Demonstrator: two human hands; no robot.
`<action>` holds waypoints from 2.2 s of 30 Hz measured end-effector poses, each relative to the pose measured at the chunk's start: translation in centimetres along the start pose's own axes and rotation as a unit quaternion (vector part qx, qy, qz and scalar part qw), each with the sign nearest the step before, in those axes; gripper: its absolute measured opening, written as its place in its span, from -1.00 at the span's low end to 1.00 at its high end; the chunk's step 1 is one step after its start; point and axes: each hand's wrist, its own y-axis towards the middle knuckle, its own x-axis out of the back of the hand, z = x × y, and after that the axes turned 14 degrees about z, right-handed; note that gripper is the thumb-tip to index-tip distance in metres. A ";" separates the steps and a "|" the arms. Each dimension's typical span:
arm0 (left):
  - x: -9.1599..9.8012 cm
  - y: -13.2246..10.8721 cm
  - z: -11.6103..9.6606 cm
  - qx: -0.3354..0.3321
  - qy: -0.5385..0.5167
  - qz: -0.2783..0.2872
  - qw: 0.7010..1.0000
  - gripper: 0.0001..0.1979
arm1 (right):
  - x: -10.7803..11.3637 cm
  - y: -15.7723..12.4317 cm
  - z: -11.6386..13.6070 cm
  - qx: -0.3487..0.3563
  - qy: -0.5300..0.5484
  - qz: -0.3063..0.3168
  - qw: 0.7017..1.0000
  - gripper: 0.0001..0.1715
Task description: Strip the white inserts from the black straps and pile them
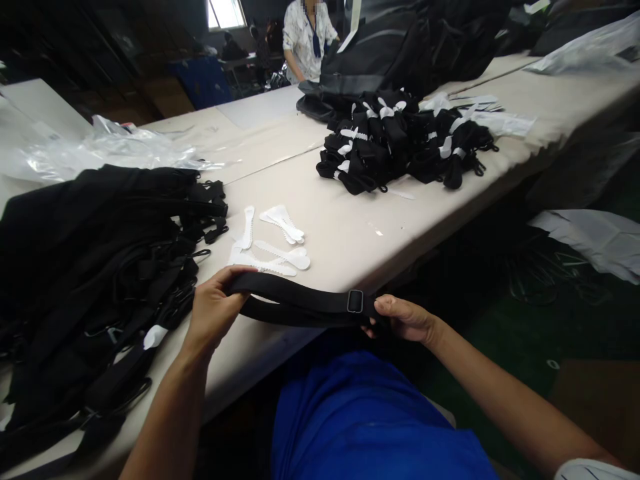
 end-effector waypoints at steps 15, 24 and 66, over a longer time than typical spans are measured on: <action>-2.6 -1.4 -6.2 0.061 -0.477 -0.023 0.877 -0.86 | -1.5 2.8 0.5 -0.070 -0.142 0.039 0.987 -0.48; -1.3 -2.1 -3.8 -0.085 -0.015 -0.128 0.988 -0.60 | -2.0 1.8 1.3 -0.081 -0.127 -0.034 0.988 -0.34; -13.6 -4.6 -6.1 -0.129 -0.326 0.200 0.915 -0.42 | -10.8 6.9 1.1 0.422 -0.406 -0.347 0.733 -0.83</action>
